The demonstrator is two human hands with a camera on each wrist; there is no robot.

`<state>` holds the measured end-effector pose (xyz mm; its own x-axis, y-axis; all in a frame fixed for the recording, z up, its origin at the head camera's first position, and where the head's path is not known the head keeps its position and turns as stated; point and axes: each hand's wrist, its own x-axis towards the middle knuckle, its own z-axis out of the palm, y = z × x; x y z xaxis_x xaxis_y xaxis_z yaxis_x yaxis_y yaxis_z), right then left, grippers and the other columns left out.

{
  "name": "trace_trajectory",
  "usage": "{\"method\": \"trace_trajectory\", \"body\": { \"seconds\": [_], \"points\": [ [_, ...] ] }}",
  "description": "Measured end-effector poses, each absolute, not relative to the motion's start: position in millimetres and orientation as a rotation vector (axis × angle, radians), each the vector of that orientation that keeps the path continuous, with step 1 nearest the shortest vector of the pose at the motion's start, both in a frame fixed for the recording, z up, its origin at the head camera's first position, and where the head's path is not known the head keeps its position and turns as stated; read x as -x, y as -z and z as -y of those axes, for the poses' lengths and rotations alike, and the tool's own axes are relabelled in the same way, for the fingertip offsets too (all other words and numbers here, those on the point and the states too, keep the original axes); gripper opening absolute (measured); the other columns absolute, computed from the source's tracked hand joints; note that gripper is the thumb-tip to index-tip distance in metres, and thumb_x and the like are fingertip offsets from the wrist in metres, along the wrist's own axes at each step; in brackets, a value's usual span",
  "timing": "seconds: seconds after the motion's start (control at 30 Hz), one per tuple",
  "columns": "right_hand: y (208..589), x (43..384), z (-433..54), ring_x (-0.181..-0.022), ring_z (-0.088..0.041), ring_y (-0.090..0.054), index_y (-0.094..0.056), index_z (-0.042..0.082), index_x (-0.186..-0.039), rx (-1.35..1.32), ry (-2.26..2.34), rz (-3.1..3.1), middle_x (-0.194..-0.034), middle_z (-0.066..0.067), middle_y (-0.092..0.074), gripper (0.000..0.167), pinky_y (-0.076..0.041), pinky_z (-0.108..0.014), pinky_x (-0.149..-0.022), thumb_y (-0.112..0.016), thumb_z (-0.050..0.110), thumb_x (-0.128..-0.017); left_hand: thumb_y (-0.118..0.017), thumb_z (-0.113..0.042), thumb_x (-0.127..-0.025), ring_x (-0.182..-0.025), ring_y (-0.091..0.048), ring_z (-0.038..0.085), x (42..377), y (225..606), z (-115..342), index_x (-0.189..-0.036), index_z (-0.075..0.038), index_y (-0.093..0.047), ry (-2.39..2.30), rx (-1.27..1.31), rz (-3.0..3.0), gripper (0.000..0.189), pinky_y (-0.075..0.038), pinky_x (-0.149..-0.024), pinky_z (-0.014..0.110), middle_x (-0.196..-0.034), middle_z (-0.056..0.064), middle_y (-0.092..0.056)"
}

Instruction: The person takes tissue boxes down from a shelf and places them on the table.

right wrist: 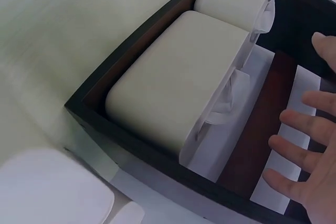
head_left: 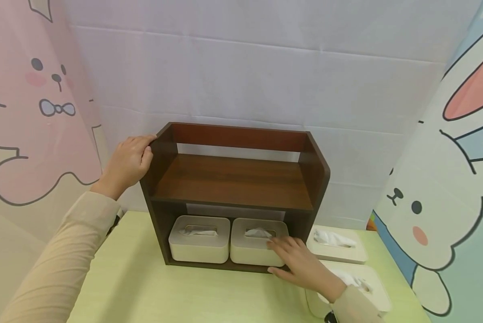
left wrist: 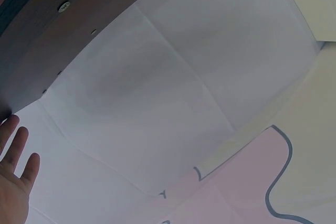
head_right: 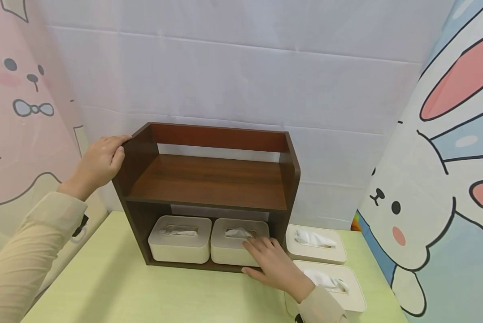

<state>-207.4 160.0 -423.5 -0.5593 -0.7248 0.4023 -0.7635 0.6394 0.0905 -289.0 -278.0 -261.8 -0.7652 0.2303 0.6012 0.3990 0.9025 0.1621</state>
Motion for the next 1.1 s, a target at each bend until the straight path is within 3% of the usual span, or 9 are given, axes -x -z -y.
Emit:
{"method": "trace_trajectory", "body": {
  "seconds": [0.6, 0.8, 1.1],
  "points": [
    [434.0, 258.7, -133.5, -0.113, -0.038, -0.052, -0.051, 0.006, -0.127, -0.967, -0.173, 2.632, -0.128, -0.016, -0.053, 0.067, -0.048, -0.054, -0.083, -0.068, 0.046, -0.075, -0.029, -0.018, -0.096, -0.118, -0.042, 0.041, 288.0, 259.7, 278.0, -0.131, -0.002, -0.046, 0.378, 0.457, 2.461, 0.042, -0.029, -0.099, 0.056, -0.131, 0.020, -0.049],
    [439.4, 271.8, -126.6, -0.117, -0.043, -0.046, -0.047, 0.005, -0.130, -0.883, -0.202, 2.806, -0.132, -0.018, -0.047, 0.077, -0.042, -0.059, -0.087, -0.070, 0.050, -0.072, -0.029, -0.018, -0.096, -0.119, -0.042, 0.041, 289.0, 260.7, 278.1, -0.131, -0.002, -0.047, 0.371, 0.454, 2.459, 0.042, -0.030, -0.099, 0.056, -0.131, 0.020, -0.050],
    [448.8, 290.9, -118.6, -0.116, -0.043, -0.042, -0.044, 0.004, -0.132, -0.845, -0.236, 2.943, -0.132, -0.018, -0.046, 0.086, -0.039, -0.056, -0.092, -0.072, 0.054, -0.067, -0.030, -0.018, -0.096, -0.117, -0.043, 0.041, 287.6, 260.6, 276.4, -0.130, -0.002, -0.048, 0.384, 0.459, 2.446, 0.042, -0.031, -0.098, 0.056, -0.130, 0.019, -0.051]
  ]
}}
